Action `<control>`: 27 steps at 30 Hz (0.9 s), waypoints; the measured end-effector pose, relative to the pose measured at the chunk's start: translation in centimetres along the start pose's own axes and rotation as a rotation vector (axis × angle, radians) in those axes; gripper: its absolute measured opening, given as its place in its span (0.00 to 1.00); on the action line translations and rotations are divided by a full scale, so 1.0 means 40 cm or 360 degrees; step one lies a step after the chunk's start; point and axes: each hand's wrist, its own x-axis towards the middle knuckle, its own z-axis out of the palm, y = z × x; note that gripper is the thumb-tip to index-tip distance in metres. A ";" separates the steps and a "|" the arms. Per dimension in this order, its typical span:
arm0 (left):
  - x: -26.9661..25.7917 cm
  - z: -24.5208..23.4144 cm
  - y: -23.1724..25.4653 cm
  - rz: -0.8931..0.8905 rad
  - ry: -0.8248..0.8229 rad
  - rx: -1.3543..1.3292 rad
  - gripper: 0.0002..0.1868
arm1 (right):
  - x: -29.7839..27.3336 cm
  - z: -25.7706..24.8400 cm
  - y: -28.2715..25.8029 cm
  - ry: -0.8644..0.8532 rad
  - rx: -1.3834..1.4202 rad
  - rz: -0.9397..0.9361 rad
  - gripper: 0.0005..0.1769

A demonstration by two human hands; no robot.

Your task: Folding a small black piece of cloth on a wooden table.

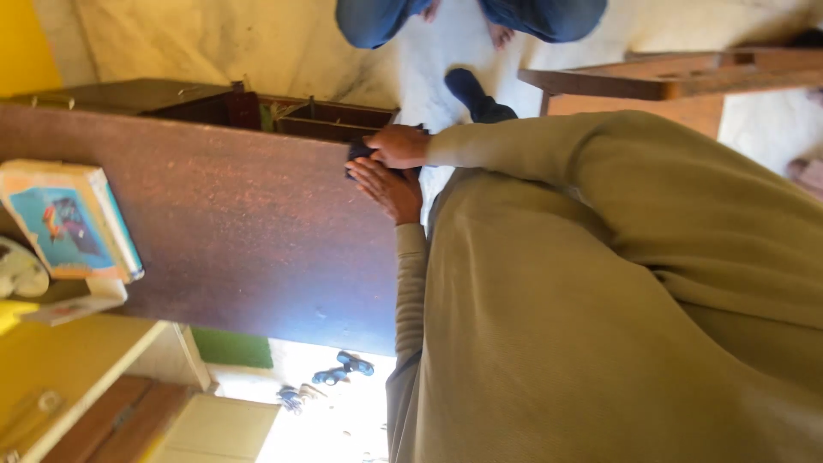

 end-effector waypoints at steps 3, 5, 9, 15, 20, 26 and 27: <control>-0.026 -0.024 0.057 -0.0051 -0.0055 -0.0025 0.51 | -0.027 0.015 0.078 -0.0030 0.0005 -0.0089 0.11; 0.002 -0.064 0.059 -0.0085 -0.0012 -0.0124 0.50 | 0.003 0.043 0.099 -0.0069 -0.0011 -0.0167 0.10; 0.117 -0.073 0.010 -0.0198 -0.0041 -0.0200 0.52 | 0.099 0.025 0.054 0.0000 0.0041 -0.0280 0.11; 0.053 -0.074 0.042 -0.0214 -0.0015 -0.0126 0.50 | 0.017 -0.033 0.043 0.0131 -0.0143 -0.0469 0.16; 0.009 -0.091 0.125 -0.0238 0.0009 -0.0515 0.54 | -0.042 -0.095 0.039 -0.0058 -0.0137 -0.0385 0.24; 0.134 -0.050 0.025 -0.0222 0.0015 -0.0264 0.51 | 0.103 -0.048 0.001 -0.0161 -0.0145 -0.0145 0.12; 0.151 -0.042 0.018 -0.0258 0.0026 -0.0154 0.49 | 0.114 -0.045 0.001 -0.0073 -0.0086 -0.0229 0.11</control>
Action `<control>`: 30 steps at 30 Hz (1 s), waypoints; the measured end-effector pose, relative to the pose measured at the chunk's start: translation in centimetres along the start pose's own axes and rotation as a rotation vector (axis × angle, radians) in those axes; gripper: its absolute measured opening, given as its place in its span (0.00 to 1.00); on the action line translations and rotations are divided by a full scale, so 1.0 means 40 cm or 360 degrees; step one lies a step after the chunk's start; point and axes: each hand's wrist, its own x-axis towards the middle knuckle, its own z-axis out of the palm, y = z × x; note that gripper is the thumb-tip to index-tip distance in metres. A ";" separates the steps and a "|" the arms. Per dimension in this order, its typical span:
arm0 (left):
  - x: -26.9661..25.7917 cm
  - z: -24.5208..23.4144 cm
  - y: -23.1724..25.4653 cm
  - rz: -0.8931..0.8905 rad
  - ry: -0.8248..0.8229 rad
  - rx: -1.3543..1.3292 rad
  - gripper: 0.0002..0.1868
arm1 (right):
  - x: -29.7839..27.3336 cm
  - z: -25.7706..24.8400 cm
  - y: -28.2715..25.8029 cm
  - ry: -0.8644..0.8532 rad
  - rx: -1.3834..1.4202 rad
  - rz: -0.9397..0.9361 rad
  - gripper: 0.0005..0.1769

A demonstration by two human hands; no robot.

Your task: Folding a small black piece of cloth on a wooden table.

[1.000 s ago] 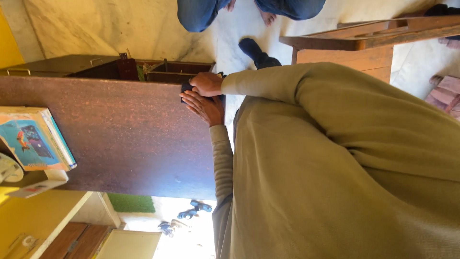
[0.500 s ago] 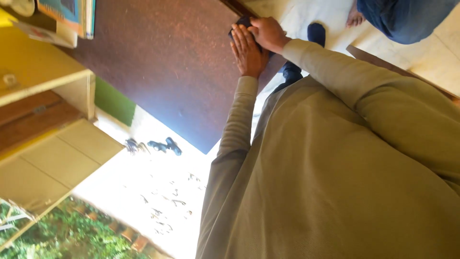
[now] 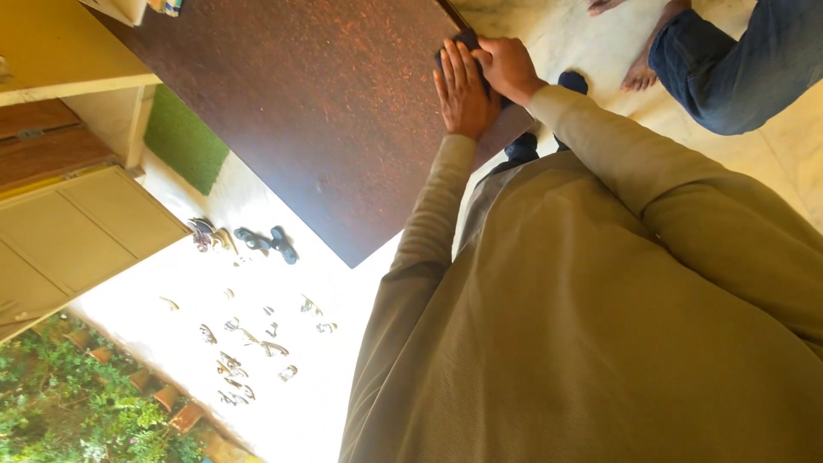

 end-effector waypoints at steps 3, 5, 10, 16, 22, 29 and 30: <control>-0.019 -0.021 0.012 -0.0095 -0.0060 0.0100 0.49 | -0.028 -0.012 -0.013 0.0067 0.0004 -0.0130 0.11; -0.066 -0.026 0.031 -0.0130 -0.0126 0.0089 0.50 | -0.078 -0.030 -0.004 0.0070 -0.0049 -0.0182 0.11; -0.152 -0.036 0.092 -0.0051 -0.0050 -0.0247 0.51 | -0.146 -0.032 0.042 0.0019 -0.0032 -0.0115 0.14; 0.036 -0.003 -0.002 -0.0066 -0.0325 0.0190 0.48 | 0.038 0.034 0.042 0.0151 -0.0071 -0.0097 0.10; -0.055 -0.005 0.024 -0.0126 -0.0076 0.0085 0.50 | -0.084 -0.020 0.002 0.0151 -0.0115 -0.0271 0.16; 0.007 -0.051 0.023 -0.0204 -0.0186 -0.0099 0.49 | 0.009 0.002 0.005 0.0025 -0.0130 -0.0029 0.13; 0.049 -0.063 0.002 -0.0205 -0.0235 -0.0018 0.49 | 0.053 0.005 0.007 0.0040 -0.0069 -0.0098 0.12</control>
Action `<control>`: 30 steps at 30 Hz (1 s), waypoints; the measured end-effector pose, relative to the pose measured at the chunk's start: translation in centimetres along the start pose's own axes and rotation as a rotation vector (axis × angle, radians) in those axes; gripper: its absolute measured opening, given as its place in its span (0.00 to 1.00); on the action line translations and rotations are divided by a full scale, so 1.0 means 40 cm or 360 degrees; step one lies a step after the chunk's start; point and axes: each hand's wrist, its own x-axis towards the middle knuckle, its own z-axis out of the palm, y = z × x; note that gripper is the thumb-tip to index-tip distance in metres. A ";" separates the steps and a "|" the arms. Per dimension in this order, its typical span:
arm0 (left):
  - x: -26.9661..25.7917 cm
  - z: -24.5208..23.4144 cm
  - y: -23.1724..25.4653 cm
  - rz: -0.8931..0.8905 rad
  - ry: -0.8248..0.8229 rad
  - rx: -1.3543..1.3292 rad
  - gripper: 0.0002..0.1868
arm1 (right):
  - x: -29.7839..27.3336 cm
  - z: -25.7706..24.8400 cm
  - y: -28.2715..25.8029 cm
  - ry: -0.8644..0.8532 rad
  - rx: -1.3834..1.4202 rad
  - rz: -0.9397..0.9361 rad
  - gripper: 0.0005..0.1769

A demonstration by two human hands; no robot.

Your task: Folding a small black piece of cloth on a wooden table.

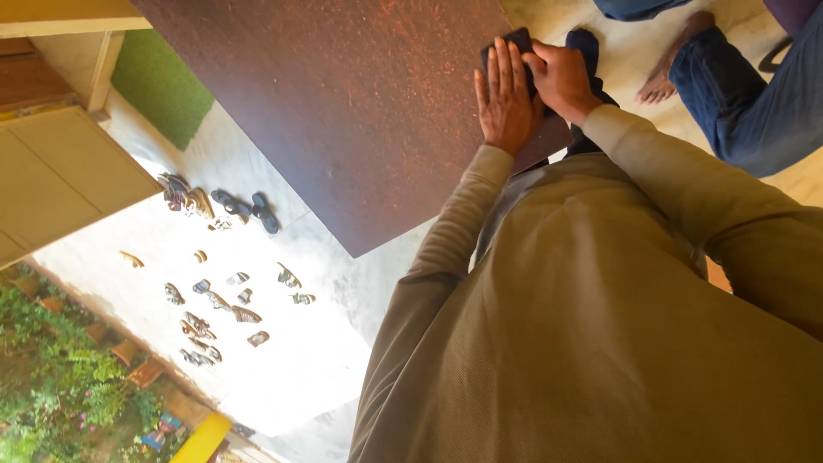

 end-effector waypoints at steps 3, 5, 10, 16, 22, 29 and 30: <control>0.089 0.004 -0.049 -0.0012 -0.0048 0.0194 0.47 | 0.102 0.042 0.029 0.0017 0.0158 -0.0080 0.12; 0.110 0.023 -0.059 -0.0014 -0.0051 0.0301 0.45 | 0.128 0.035 0.030 0.0017 0.0248 -0.0092 0.13; 0.024 0.024 0.002 -0.0064 0.0282 -0.0116 0.47 | 0.050 -0.059 0.001 -0.0156 0.0112 -0.0153 0.22; 0.103 0.036 -0.029 -0.0115 0.0237 -0.0074 0.44 | 0.155 -0.020 0.022 -0.0236 0.0222 -0.0012 0.10; 0.165 0.026 -0.036 -0.0117 0.0422 -0.0191 0.48 | 0.212 -0.006 -0.008 -0.0014 0.0250 -0.0177 0.11; 0.127 0.004 0.010 -0.0203 0.0276 -0.0150 0.45 | 0.193 -0.037 0.002 -0.0273 0.0204 0.0031 0.16; 0.147 0.004 -0.005 -0.0257 0.0135 -0.0019 0.44 | 0.214 -0.030 0.004 -0.0299 0.0172 0.0057 0.15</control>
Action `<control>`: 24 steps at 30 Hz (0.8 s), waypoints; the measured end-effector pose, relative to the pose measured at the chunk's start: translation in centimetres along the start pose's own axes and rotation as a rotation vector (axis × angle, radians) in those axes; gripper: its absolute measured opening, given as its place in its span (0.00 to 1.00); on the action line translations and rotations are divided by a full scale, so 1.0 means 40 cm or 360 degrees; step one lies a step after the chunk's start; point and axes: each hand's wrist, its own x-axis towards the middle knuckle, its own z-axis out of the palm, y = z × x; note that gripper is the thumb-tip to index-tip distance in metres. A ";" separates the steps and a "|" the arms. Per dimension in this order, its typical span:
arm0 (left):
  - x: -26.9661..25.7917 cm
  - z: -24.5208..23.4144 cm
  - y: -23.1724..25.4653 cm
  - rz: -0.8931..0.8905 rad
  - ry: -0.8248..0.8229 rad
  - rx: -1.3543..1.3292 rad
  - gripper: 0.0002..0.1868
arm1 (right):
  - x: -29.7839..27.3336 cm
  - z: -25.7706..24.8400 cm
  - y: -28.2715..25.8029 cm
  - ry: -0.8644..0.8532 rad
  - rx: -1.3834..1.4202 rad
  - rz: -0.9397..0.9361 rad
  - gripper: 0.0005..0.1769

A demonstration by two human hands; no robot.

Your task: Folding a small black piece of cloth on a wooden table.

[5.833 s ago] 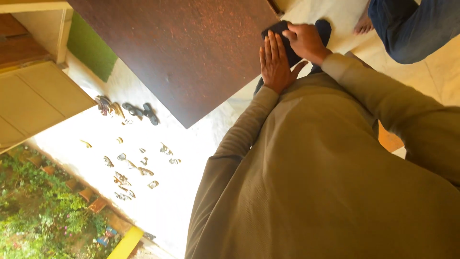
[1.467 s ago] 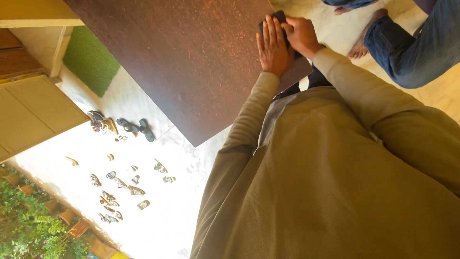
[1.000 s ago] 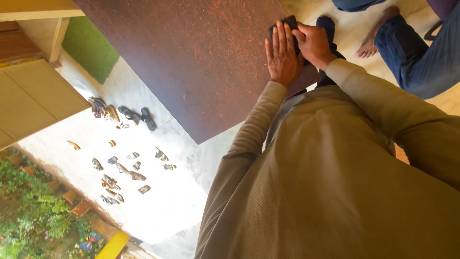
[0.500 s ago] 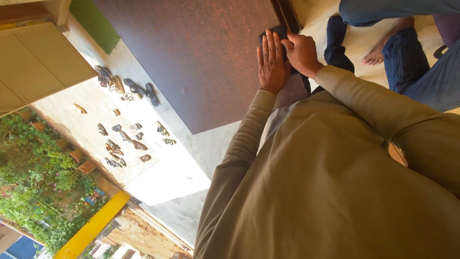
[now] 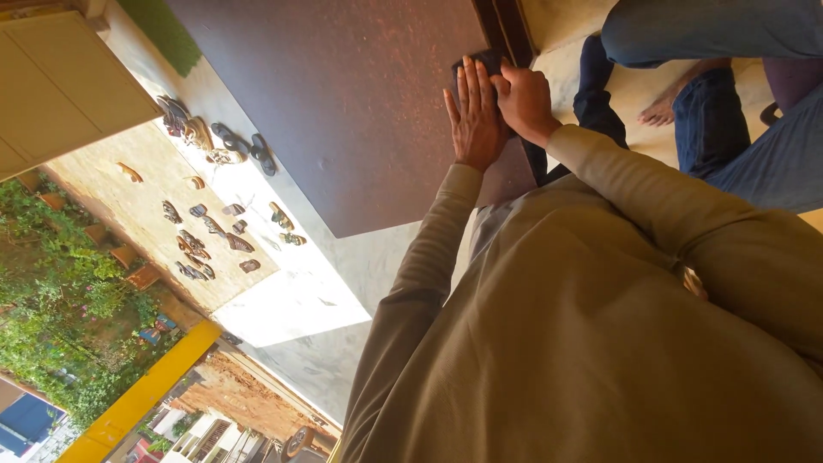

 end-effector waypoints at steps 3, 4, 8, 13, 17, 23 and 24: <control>0.068 0.016 -0.035 -0.0017 -0.0022 0.0154 0.43 | 0.074 0.029 0.016 0.0026 -0.0025 -0.0036 0.15; 0.088 0.025 -0.044 0.0023 0.0083 0.0164 0.42 | 0.096 0.040 0.024 0.0083 -0.0022 -0.0096 0.16; 0.026 0.013 -0.009 -0.0020 0.0172 -0.0044 0.46 | 0.008 -0.013 -0.027 0.0054 0.0033 -0.0062 0.19; 0.001 0.034 -0.009 0.0005 0.0126 -0.0049 0.45 | 0.006 -0.003 0.003 -0.0039 -0.0001 -0.0075 0.16; 0.113 0.022 -0.061 -0.0010 0.0014 0.0335 0.42 | 0.117 0.036 0.044 0.0006 0.0001 -0.0165 0.10; 0.144 -0.068 -0.012 -0.0165 -0.0379 0.0330 0.54 | 0.124 0.032 0.005 0.0455 0.0073 -0.0549 0.07; 0.119 -0.048 -0.013 -0.0074 -0.0096 0.0141 0.53 | 0.092 0.007 -0.016 0.0277 0.0036 -0.0364 0.13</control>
